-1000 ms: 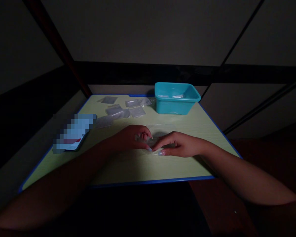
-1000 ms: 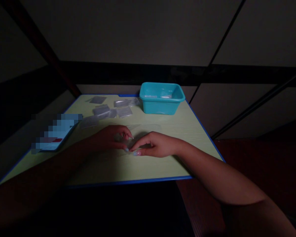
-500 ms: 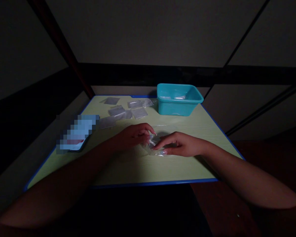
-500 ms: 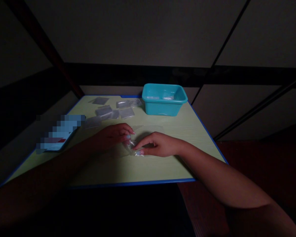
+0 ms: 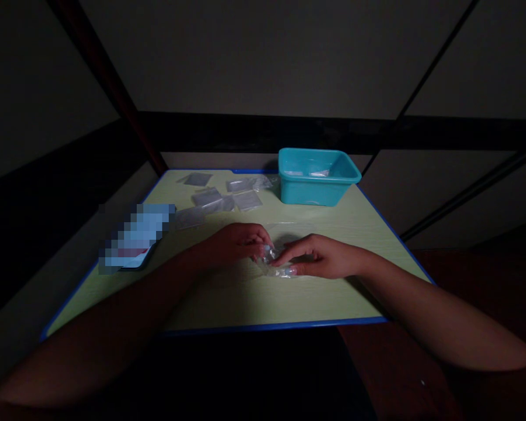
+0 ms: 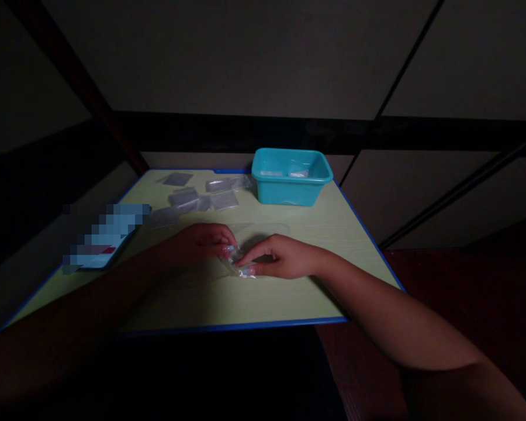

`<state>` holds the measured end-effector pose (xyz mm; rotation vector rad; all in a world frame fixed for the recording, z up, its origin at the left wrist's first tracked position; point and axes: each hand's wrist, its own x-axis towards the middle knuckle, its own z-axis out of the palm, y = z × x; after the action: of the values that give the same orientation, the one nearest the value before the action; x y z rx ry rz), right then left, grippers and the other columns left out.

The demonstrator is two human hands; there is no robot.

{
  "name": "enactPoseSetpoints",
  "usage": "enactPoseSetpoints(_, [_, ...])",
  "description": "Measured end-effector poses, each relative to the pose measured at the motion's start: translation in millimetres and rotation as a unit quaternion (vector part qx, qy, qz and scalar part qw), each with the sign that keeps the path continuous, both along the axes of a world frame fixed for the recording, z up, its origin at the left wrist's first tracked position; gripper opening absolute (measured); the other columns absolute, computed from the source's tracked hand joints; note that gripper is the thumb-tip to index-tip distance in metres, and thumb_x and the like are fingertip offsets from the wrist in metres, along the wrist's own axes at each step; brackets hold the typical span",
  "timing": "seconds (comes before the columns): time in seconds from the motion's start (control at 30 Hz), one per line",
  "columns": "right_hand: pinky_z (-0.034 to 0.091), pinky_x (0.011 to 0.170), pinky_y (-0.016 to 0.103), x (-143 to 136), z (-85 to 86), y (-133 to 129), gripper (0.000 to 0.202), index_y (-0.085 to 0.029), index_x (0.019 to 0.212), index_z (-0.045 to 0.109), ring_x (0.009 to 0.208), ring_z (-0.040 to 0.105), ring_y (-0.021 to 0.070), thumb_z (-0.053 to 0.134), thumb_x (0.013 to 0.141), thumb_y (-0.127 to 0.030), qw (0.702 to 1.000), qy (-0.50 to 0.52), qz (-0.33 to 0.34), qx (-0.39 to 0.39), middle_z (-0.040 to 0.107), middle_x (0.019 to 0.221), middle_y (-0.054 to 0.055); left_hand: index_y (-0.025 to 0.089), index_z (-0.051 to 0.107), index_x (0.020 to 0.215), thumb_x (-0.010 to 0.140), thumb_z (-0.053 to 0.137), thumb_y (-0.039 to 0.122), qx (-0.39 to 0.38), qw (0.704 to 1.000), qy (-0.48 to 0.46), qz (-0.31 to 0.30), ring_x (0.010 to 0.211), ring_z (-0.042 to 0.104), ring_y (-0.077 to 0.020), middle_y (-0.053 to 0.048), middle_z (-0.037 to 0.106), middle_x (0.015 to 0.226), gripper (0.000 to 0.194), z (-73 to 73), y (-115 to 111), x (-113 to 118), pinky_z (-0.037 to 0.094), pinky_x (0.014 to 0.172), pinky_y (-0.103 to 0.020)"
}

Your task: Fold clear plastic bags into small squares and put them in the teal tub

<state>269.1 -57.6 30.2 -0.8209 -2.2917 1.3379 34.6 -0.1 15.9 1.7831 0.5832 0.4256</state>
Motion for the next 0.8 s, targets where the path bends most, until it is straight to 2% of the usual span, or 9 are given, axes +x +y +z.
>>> enactPoseSetpoints(0.13, [0.049,0.087,0.029,0,1.2,-1,0.031,-0.011,0.115,0.065,0.097,0.064,0.0144,0.059,0.087,-0.024,1.0,0.001,0.009,0.001,0.07,0.108,0.009,0.015,0.059,0.071,0.077,0.064,0.032,0.031,0.998,0.03,0.039,0.059,0.057,-0.0109,0.002,0.062,0.063,0.018,3.5,0,0,0.044,0.059,-0.022])
enactPoseSetpoints(0.27, [0.047,0.089,0.031,3,5.0,1,0.03,-0.011,0.114,0.063,0.101,0.062,0.0156,0.059,0.087,-0.023,1.0,0.016,0.003,0.021,0.068,0.111,0.01,0.015,0.059,0.067,0.077,0.062,0.036,0.081,0.994,0.061,0.048,0.055,0.051,-0.0102,0.004,0.056,0.057,0.023,6.3,1,-2,0.037,0.053,-0.02])
enactPoseSetpoints(0.33, [0.048,0.083,0.03,6,6.5,4,0.03,-0.012,0.113,0.061,0.095,0.062,0.0149,0.06,0.086,-0.024,0.999,0.03,-0.031,0.027,0.068,0.104,0.009,0.015,0.059,0.067,0.077,0.061,0.037,0.114,0.989,0.081,0.052,0.054,0.048,-0.0102,0.004,0.054,0.056,0.025,6.4,2,-3,0.035,0.052,-0.02])
enactPoseSetpoints(0.43, [0.047,0.069,0.026,12,7.5,10,0.027,-0.012,0.108,0.059,0.076,0.059,0.012,0.062,0.085,-0.026,0.997,0.02,-0.074,0.011,0.064,0.084,0.003,0.015,0.059,0.068,0.079,0.058,0.039,0.147,0.983,0.098,0.047,0.053,0.046,-0.0101,0.004,0.052,0.056,0.027,5.0,4,-4,0.033,0.051,-0.02])
enactPoseSetpoints(0.6, [0.041,0.058,0.022,18,5.9,17,0.018,-0.013,0.088,0.061,0.062,0.051,0.0092,0.062,0.084,-0.03,0.997,-0.036,-0.063,-0.02,0.057,0.071,-0.001,0.015,0.06,0.07,0.081,0.054,0.04,0.192,0.972,0.128,0.036,0.057,0.049,-0.0117,0.003,0.055,0.06,0.028,5.4,5,-4,0.035,0.053,-0.021])
enactPoseSetpoints(0.7, [0.037,0.056,0.022,16,5.0,16,0.017,-0.013,0.083,0.06,0.06,0.048,0.0086,0.063,0.083,-0.03,0.997,-0.064,-0.049,0.007,0.054,0.068,-0.003,0.016,0.06,0.07,0.08,0.052,0.039,0.233,0.958,0.16,0.039,0.054,0.048,-0.0112,0.003,0.053,0.058,0.026,8.3,4,-3,0.034,0.053,-0.022])
enactPoseSetpoints(0.8, [0.036,0.057,0.023,11,6.6,12,0.015,-0.013,0.085,0.061,0.059,0.047,0.0095,0.061,0.084,-0.029,0.99,-0.107,-0.054,0.074,0.055,0.067,-0.003,0.017,0.06,0.071,0.08,0.05,0.036,0.296,0.936,0.191,0.028,0.056,0.049,-0.0122,0.003,0.054,0.06,0.023,10.2,3,-3,0.036,0.056,-0.023])
